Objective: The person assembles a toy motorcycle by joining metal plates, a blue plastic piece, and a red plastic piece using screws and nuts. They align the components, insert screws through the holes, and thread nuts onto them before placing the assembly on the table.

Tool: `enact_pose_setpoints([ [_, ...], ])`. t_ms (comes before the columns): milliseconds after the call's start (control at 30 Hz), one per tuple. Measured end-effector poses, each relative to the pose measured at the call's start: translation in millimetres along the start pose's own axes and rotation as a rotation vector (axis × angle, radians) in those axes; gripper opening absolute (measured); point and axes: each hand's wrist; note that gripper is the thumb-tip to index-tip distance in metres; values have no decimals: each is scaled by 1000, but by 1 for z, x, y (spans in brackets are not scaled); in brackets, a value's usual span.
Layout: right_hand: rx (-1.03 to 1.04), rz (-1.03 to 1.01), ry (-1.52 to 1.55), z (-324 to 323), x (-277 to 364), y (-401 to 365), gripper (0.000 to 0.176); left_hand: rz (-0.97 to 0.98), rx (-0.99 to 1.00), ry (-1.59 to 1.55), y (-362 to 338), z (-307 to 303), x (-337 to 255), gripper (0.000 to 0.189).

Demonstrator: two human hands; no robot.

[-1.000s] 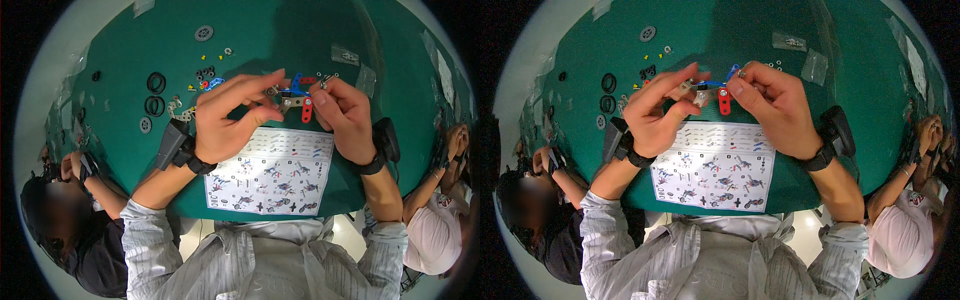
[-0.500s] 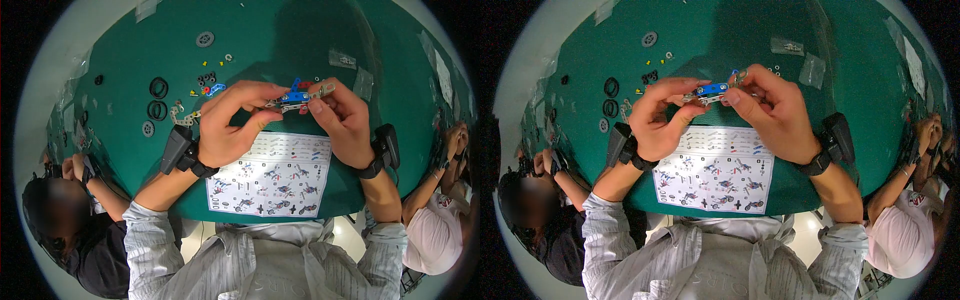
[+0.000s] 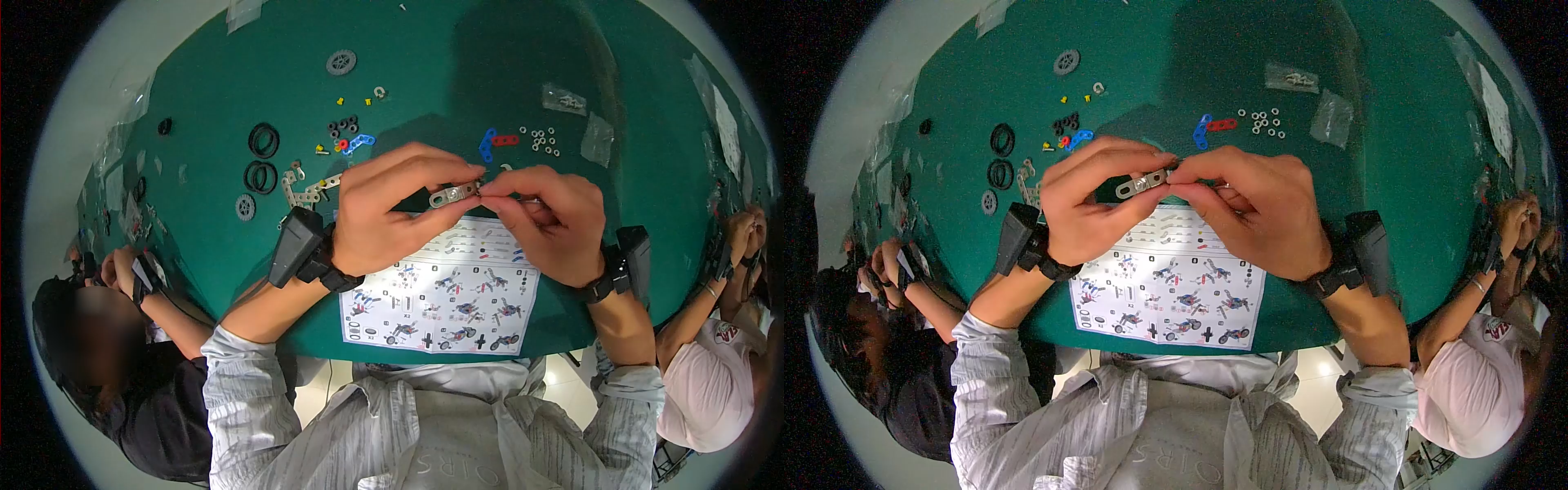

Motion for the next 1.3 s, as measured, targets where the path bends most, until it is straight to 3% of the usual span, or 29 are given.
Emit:
enact_pose_setpoints([
  [200, 33, 9, 5, -8, 6, -4, 20, 110, 9, -22, -1, -5, -4, 37],
  [433, 30, -223, -31, -7, -7, 0, 24, 193, -92, -53, 1, 2, 0, 32],
  [633, 64, -344, -193, -11, -7, -2, 33, 255, 5, -133, -1, 0, 2, 34],
  [700, 16, -377, -186, -8, -7, -1, 36, 252, -47, -161, 0, 4, 2, 32],
  [800, 76, -345, -127, -11, -7, -2, 31, 229, -66, -170, 0, 4, 0, 32],
  [933, 14, -103, 200, 0, -4, -3, 23, 96, -88, -307, -5, 9, 0, 32],
  [1033, 0, 132, 368, 1, 0, -4, 23, -160, -101, -578, -8, 12, -3, 32],
  [1167, -35, 193, 648, -3, -5, -2, 26, -259, -29, -981, -4, 5, -1, 25],
  [1200, -42, 195, 720, -4, -5, -1, 27, -249, -23, -955, -3, 5, -1, 22],
  [1300, -27, 233, 668, -2, -7, -1, 23, -297, -11, -1061, -3, 5, -1, 21],
])
Point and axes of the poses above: each hand's wrist, its own y-axis towards the middle knuckle, its own z-axis out of the palm, x = y × z, and after that the axes turned 15 degrees about x, right-handed
